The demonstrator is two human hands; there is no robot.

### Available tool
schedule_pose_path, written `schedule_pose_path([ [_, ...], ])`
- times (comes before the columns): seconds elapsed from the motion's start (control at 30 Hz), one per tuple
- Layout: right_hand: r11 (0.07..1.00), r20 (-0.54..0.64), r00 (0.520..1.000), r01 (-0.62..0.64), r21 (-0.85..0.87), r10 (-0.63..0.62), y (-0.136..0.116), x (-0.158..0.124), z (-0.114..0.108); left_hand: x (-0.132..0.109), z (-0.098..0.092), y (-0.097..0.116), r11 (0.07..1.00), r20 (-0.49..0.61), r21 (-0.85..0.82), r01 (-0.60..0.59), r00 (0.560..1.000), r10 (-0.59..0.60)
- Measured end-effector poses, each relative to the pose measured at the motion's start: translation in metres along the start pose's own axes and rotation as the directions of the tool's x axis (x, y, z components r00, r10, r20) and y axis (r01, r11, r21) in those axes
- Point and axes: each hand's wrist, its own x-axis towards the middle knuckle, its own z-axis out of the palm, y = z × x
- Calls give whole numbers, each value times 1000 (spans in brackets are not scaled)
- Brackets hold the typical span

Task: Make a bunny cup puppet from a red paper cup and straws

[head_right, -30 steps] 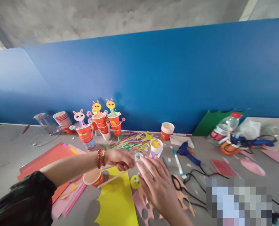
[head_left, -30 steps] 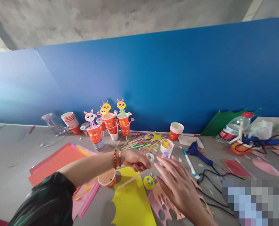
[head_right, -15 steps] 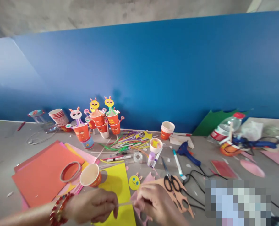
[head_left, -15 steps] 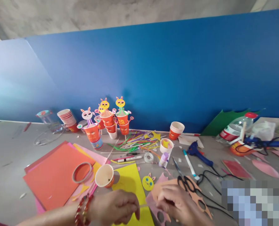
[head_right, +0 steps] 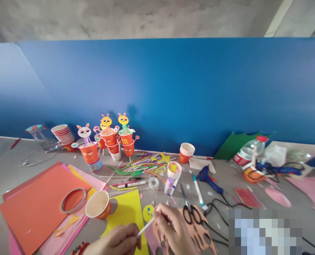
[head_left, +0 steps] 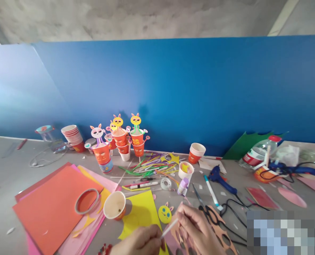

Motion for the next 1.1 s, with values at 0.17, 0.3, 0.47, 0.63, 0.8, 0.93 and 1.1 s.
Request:
schedule_pose_path([
  [0.17, 998, 81, 997, -13, -58, 17, 0, 12, 8, 19, 1, 5, 953, -28, -301, -31, 999, 24],
  [0.3, 975, -57, 998, -10, -223, -3, 3, 23, 9, 35, -2, 1, 815, -182, -570, -102, 983, -4],
  [0.47, 818, 23, 997, 69, -572, -68, -23, 53, -14, 49, -7, -16, 713, -212, -698, -71, 971, -111],
  [0.63, 482, 236, 970, 232, -845, -52, -54, 129, -24, 59, -5, -38, 687, -168, -724, -57, 981, -96],
  [0.8, 353, 364, 926, 310, -883, 97, -35, 206, 4, 68, -8, -56, 700, -173, -700, -139, 985, 23],
  [0.93, 263, 417, 882, 359, -896, 218, -12, 230, 28, 72, -10, -64, 716, -195, -675, -178, 979, 59],
  [1.1, 197, 426, 861, 383, -903, 279, -1, 231, 35, 76, -7, -71, 698, -276, -680, -224, 960, 39],
])
